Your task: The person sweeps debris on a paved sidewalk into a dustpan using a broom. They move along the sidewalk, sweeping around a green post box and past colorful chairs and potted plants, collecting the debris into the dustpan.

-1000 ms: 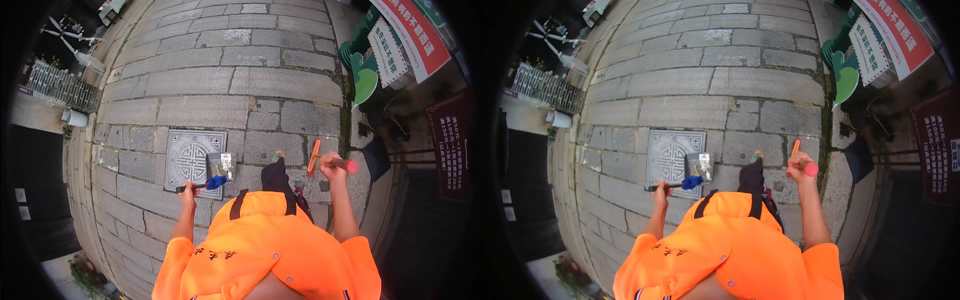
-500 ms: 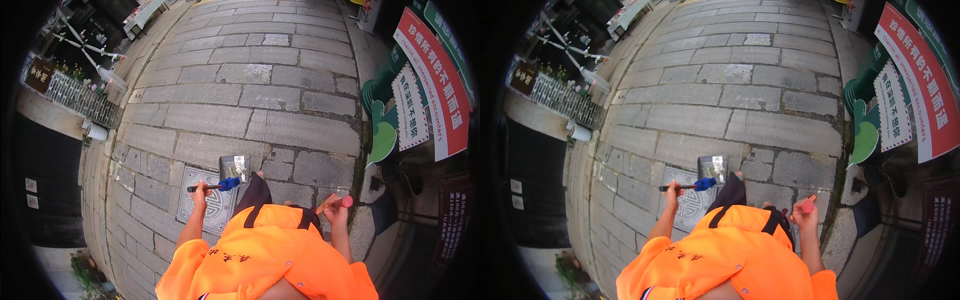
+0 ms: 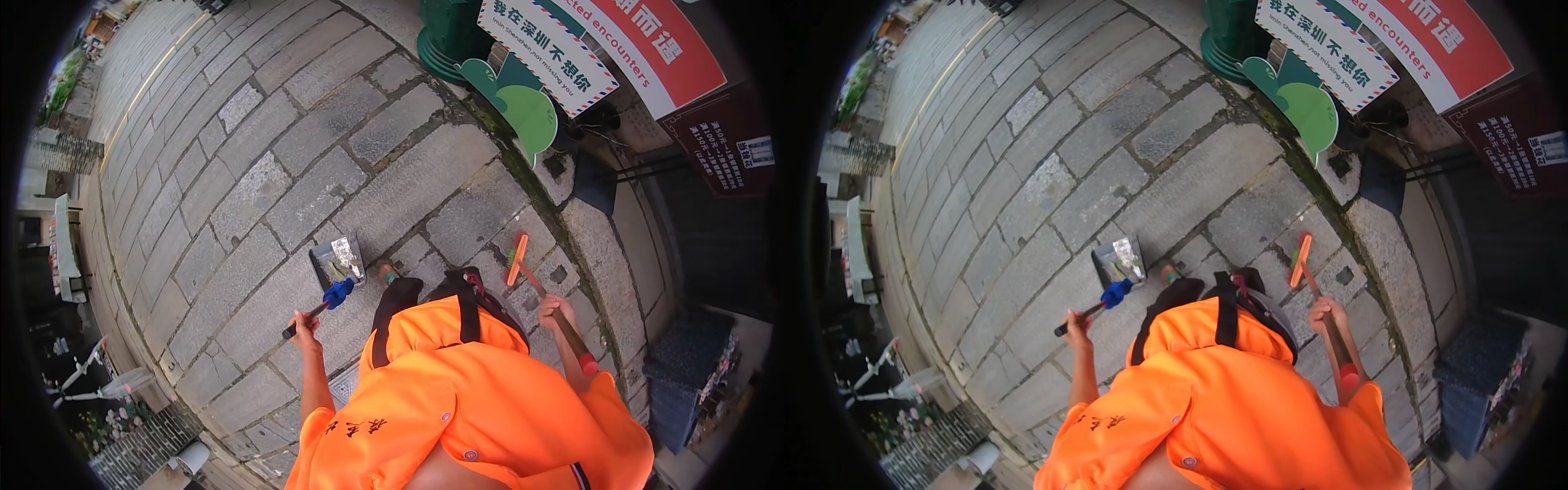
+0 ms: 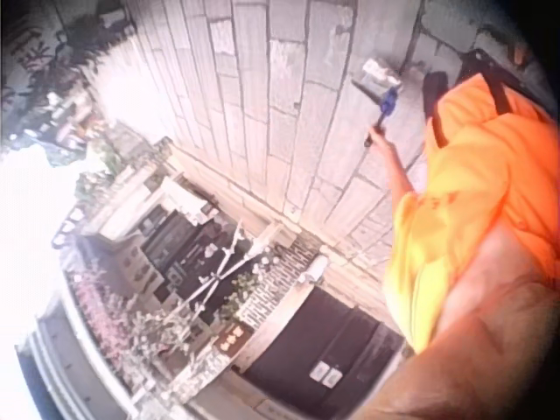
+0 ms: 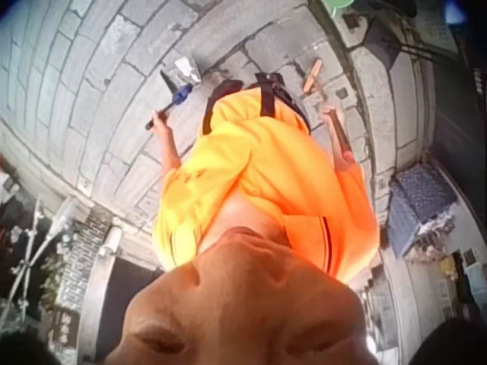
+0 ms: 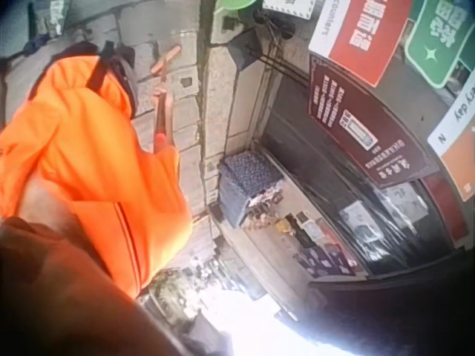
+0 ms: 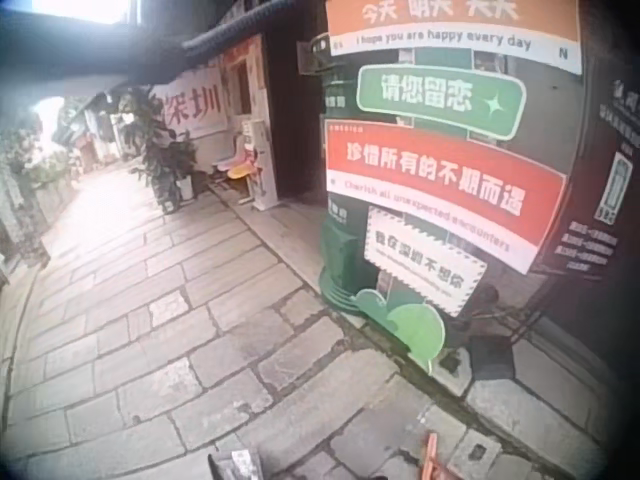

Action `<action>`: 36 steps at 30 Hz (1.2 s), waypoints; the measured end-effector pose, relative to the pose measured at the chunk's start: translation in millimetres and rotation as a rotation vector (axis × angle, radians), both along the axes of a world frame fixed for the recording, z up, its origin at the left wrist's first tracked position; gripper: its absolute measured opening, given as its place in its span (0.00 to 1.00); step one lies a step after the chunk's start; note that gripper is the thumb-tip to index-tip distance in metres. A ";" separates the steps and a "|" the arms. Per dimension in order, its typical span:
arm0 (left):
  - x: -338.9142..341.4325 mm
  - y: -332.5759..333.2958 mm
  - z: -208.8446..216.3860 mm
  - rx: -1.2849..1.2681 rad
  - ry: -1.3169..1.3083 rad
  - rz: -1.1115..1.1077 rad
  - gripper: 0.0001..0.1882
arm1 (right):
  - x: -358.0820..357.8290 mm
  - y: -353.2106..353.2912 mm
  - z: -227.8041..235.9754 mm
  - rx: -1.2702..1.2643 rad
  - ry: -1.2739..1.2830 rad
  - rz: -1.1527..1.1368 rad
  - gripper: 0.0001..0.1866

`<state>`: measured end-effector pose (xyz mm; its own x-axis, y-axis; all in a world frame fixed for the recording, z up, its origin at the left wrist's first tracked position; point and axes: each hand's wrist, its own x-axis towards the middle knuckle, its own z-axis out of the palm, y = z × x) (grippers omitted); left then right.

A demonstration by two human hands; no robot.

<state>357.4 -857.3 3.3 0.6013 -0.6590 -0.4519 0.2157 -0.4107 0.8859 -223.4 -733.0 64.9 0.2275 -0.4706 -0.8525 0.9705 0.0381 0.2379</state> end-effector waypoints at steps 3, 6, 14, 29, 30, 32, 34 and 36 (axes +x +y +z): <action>11.2 -76.0 6.1 0.055 -0.004 -0.114 0.15 | 37.2 -3.2 4.4 0.078 0.086 -0.140 0.13; 22.3 -151.7 9.7 0.049 -0.024 -0.204 0.15 | 67.8 -19.8 -7.5 0.096 0.085 -0.251 0.11; 25.1 -361.0 10.2 0.030 -0.024 -0.355 0.16 | 94.7 -199.5 -120.1 0.296 0.044 -0.652 0.11; -122.2 -723.3 24.2 0.026 -0.209 -1.044 0.14 | 107.6 -382.0 46.7 -0.372 -0.020 -0.673 0.16; -142.6 -746.8 21.2 0.011 -0.225 -1.129 0.14 | 113.6 -369.3 46.6 -0.366 0.053 -0.585 0.16; -187.3 -785.3 11.7 0.012 -0.233 -1.256 0.12 | 120.0 -359.2 37.6 -0.111 0.157 -0.473 0.18; -231.2 -821.7 -4.2 -0.023 -0.231 -1.422 0.10 | 119.6 -362.5 10.2 0.188 0.262 -0.373 0.18; -270.6 -854.9 -22.6 -0.049 -0.259 -1.583 0.08 | 107.9 -376.5 -18.8 0.415 0.417 -0.317 0.18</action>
